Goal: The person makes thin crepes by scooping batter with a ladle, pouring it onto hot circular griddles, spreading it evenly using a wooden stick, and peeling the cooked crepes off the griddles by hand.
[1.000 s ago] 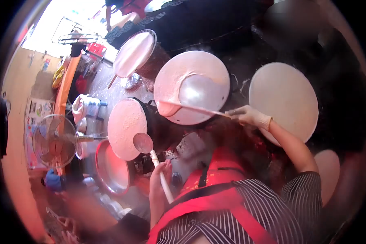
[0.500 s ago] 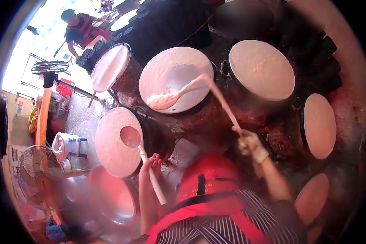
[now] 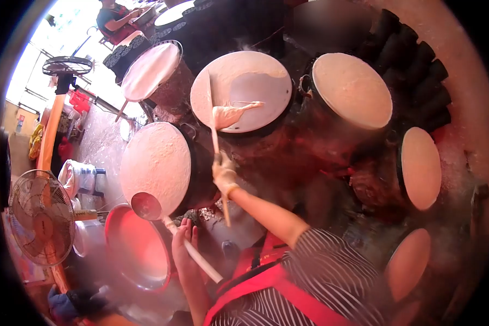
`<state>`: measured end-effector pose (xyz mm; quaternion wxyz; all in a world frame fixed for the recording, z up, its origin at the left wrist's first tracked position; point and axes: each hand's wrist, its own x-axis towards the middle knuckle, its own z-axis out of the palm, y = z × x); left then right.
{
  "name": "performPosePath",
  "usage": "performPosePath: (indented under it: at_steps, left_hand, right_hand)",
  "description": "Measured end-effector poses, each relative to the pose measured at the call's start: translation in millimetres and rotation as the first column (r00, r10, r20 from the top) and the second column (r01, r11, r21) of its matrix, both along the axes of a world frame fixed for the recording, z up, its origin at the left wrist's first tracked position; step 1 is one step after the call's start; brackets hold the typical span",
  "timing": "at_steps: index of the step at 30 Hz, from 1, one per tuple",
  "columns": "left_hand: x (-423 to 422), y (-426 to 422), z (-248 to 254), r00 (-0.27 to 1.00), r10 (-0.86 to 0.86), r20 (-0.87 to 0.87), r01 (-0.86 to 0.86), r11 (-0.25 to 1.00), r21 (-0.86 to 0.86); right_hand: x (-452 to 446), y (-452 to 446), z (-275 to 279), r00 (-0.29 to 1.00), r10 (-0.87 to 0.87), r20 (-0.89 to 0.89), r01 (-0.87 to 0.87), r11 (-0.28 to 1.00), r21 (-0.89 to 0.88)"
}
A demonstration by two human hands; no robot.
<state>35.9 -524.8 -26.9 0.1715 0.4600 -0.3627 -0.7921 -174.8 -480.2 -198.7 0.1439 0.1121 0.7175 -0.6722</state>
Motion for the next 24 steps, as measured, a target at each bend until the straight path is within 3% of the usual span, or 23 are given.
performPosePath:
  at_steps: [2, 4, 7, 10, 11, 12, 14, 16, 17, 18, 19, 20, 24]
  left_hand:
    - [2, 1, -7, 0.999, -0.037, -0.028, 0.038, 0.999, 0.029]
    - [3, 3, -15, 0.995, -0.088, -0.035, 0.090, 0.995, 0.051]
    - [3, 12, -23, 0.990, -0.138, 0.005, 0.138, 0.988, 0.063]
    - [-3, 27, -18, 0.987, -0.162, 0.004, 0.162, 0.984, 0.077]
    - [-6, 32, -18, 0.985, -0.173, -0.006, 0.172, 0.981, 0.084]
    - [-10, 37, -18, 0.983, -0.182, -0.017, 0.183, 0.979, 0.090]
    - [-22, 48, -18, 0.984, -0.176, -0.019, 0.177, 0.980, 0.095]
    - [-33, 57, -18, 0.983, -0.179, -0.029, 0.181, 0.976, 0.123]
    - [-39, 64, -10, 0.984, -0.180, -0.014, 0.180, 0.977, 0.113]
    - [-46, 69, -10, 0.982, -0.185, -0.030, 0.187, 0.978, 0.098]
    - [-50, 74, -11, 0.981, -0.189, -0.039, 0.191, 0.978, 0.084]
    - [-51, 78, -12, 0.979, -0.198, -0.043, 0.201, 0.977, 0.068]
    - [-72, 100, -16, 0.972, -0.229, -0.047, 0.233, 0.967, 0.106]
  right_hand:
    - [19, 57, 41, 0.978, 0.045, 0.204, 0.010, 0.966, -0.259]
    - [23, 102, 60, 0.967, 0.027, 0.253, 0.061, 0.940, -0.335]
    - [8, 157, 68, 0.975, 0.032, 0.221, 0.024, 0.969, -0.247]
    - [-17, 158, 74, 0.968, -0.053, 0.246, 0.158, 0.890, -0.427]
    - [-19, 147, 78, 0.944, -0.039, 0.327, 0.233, 0.782, -0.578]
    - [-18, 132, 87, 0.916, -0.031, 0.401, 0.270, 0.786, -0.556]
    - [-7, 132, 77, 0.947, 0.283, 0.150, -0.205, 0.896, -0.394]
    - [-6, 168, 68, 0.900, 0.401, 0.172, -0.351, 0.899, -0.263]
    - [-8, 198, 71, 0.892, 0.416, 0.176, -0.340, 0.876, -0.342]
    - [-15, 222, 78, 0.914, 0.330, 0.238, -0.262, 0.924, -0.278]
    - [-26, 250, 72, 0.922, 0.343, 0.178, -0.283, 0.913, -0.294]
    - [-37, 273, 76, 0.909, 0.344, 0.236, -0.259, 0.909, -0.327]
    - [-78, 281, 80, 0.928, 0.249, 0.277, -0.099, 0.883, -0.459]
